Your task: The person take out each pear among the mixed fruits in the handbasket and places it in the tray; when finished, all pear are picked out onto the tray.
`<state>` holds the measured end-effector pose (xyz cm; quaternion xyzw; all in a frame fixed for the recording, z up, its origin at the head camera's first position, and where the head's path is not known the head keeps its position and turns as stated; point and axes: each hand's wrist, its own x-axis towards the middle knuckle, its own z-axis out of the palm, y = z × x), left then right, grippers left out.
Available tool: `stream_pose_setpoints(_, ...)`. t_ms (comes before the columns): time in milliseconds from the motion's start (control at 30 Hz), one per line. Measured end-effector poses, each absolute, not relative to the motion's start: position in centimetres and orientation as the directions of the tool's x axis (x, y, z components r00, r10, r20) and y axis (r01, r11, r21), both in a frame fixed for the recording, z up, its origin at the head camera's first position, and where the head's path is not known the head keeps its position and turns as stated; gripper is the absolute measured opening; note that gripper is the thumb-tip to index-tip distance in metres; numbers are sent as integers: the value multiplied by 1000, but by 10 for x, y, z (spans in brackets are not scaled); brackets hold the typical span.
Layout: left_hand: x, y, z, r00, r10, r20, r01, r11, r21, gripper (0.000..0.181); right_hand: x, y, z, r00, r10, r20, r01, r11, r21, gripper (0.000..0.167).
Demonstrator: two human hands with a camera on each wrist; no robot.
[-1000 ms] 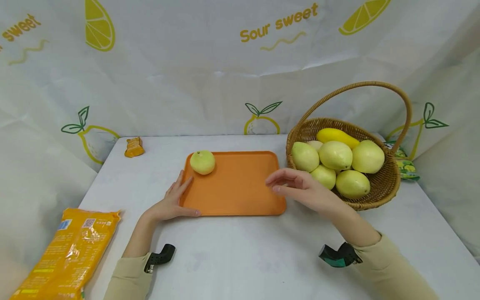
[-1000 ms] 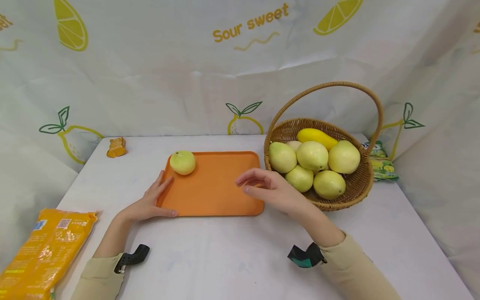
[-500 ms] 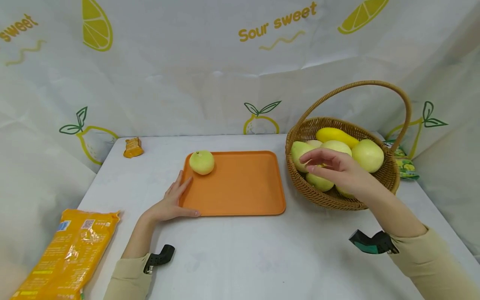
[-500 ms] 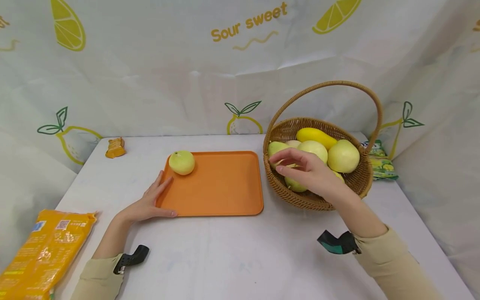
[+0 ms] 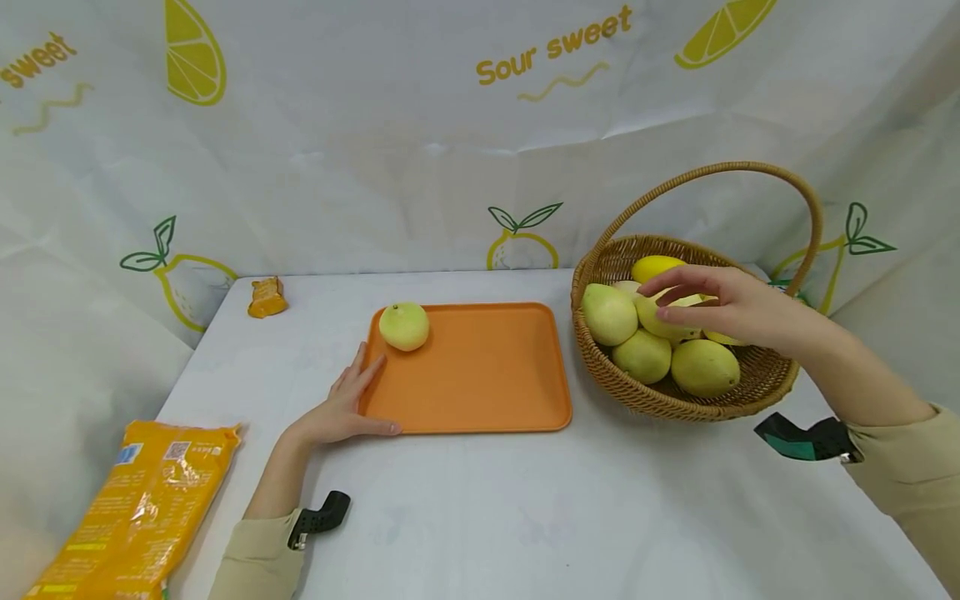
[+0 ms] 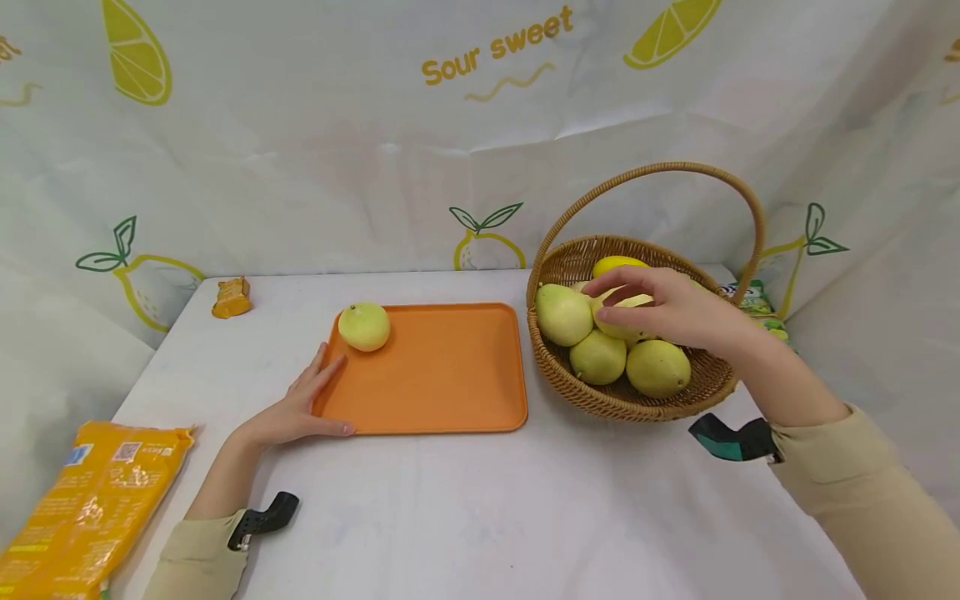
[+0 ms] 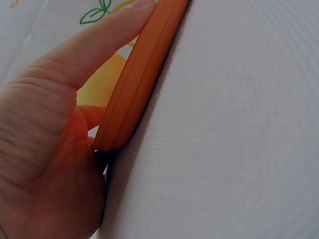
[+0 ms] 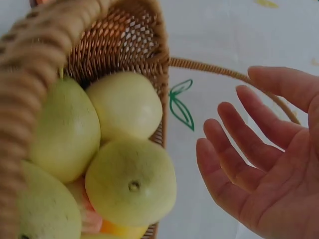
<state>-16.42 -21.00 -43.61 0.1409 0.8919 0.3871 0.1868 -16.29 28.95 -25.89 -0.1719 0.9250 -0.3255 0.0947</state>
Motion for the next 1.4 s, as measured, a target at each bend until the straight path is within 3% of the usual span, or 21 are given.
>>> stream_pose_setpoints(133,-164,-210,-436,-891,396,-223,109,662,741,116,-173,298,-256,-912,-405,-70,-301,774,-557,34)
stream_pose_setpoints(367,-165,-212,-437,-891,396,-222,109,661,743,116,-189,308,-255,-874,-476,-99,-361,772,-524,41)
stream_pose_setpoints(667,-165,-212,-439,-893,394,-218,110,660,743,115,-209,316,-259,-829,-521,-202,-412,815,-408,58)
stream_pose_setpoints(1000,-164,-212,-438,-894,397,-210,117,657,744,114,-221,322,-275,-715,-615,-331,-487,779,-396,93)
stream_pose_setpoints(1167,-165,-211,-437,-892,401,-211,121,660,742,114,-225,323,-279,-685,-646,-337,-507,755,-416,93)
stream_pose_setpoints(1400,-165,-212,-439,-890,403,-213,122,661,740,113,-227,323,-280,-699,-634,-332,-511,767,-387,87)
